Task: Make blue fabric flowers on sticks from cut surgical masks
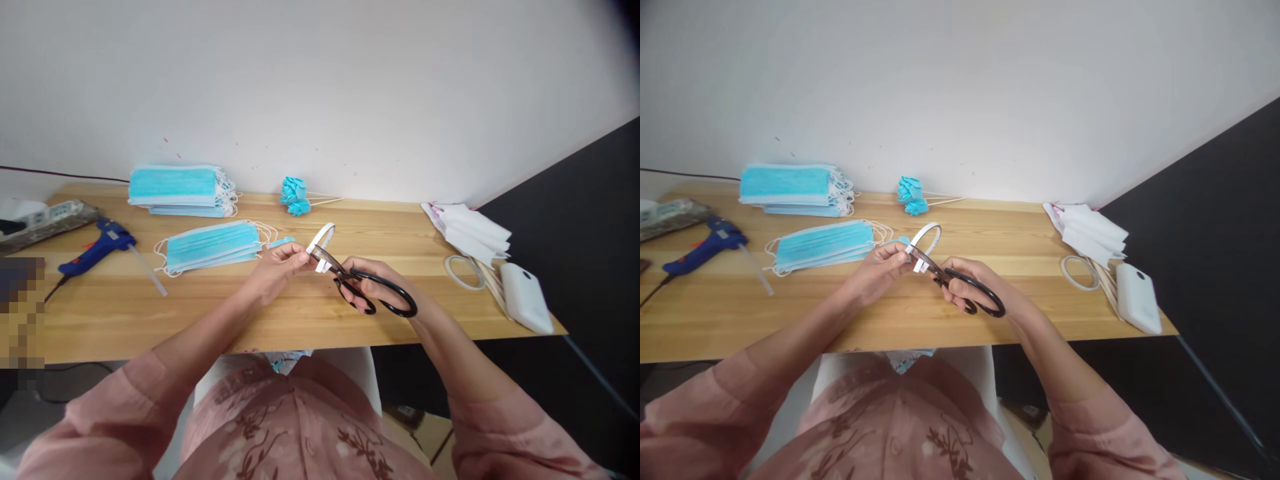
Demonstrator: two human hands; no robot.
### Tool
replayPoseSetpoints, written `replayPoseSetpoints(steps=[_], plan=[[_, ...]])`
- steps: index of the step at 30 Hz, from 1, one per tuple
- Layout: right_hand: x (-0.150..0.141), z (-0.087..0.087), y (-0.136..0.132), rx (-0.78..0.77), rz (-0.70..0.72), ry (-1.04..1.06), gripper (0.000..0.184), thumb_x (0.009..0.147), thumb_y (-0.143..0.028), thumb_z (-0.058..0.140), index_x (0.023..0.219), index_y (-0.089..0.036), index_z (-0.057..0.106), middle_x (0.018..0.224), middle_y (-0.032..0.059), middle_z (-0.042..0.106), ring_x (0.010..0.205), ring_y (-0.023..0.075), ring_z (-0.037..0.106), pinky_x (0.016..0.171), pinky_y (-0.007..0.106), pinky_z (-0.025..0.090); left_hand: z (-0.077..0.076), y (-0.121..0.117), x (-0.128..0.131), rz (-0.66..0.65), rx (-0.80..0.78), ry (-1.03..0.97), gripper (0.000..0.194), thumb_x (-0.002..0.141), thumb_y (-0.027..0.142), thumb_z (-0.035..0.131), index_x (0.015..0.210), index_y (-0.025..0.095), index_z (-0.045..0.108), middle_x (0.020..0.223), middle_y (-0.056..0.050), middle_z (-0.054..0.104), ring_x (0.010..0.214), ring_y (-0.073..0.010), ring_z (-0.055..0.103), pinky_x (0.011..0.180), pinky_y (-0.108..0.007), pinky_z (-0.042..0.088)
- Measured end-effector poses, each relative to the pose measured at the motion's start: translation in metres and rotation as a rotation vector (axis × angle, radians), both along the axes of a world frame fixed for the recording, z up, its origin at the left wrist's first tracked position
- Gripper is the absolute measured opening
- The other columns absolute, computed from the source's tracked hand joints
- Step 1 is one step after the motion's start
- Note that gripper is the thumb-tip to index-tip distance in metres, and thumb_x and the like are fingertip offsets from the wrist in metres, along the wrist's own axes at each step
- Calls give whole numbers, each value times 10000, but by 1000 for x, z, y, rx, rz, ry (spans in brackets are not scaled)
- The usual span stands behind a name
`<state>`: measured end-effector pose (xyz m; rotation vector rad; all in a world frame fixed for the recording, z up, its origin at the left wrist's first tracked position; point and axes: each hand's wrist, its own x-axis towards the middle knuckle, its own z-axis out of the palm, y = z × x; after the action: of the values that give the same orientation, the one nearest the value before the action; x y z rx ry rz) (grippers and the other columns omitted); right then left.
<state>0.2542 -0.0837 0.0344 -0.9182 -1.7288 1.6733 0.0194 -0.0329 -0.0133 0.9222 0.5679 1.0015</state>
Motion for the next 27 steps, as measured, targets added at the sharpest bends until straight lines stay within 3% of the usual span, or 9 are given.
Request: replayPoseSetpoints(steps=[11,17,27], plan=[[4,-6,2,-16,16,15,589,892,-681,609,1114,-135,579,801,25,606,535,81,538,483,215,443,5,0,-1,16,-18,-9,227,719,320,870,796,146,746,841,-65,749,841,-187,693,902,-365,526],[5,-5,-3,-18,38,0,570,903,-667,606,1108,-136,564,796,24,603,528,73,518,463,202,411,5,1,-1,56,-13,-18,265,723,363,858,718,142,712,776,-58,709,805,-178,671,866,-357,536],[6,-4,-2,-4,34,-6,573,896,-677,606,1098,-143,571,808,30,607,545,85,541,468,208,416,3,0,-2,14,17,9,285,758,402,839,737,144,720,812,-70,717,837,-189,672,881,-366,527]])
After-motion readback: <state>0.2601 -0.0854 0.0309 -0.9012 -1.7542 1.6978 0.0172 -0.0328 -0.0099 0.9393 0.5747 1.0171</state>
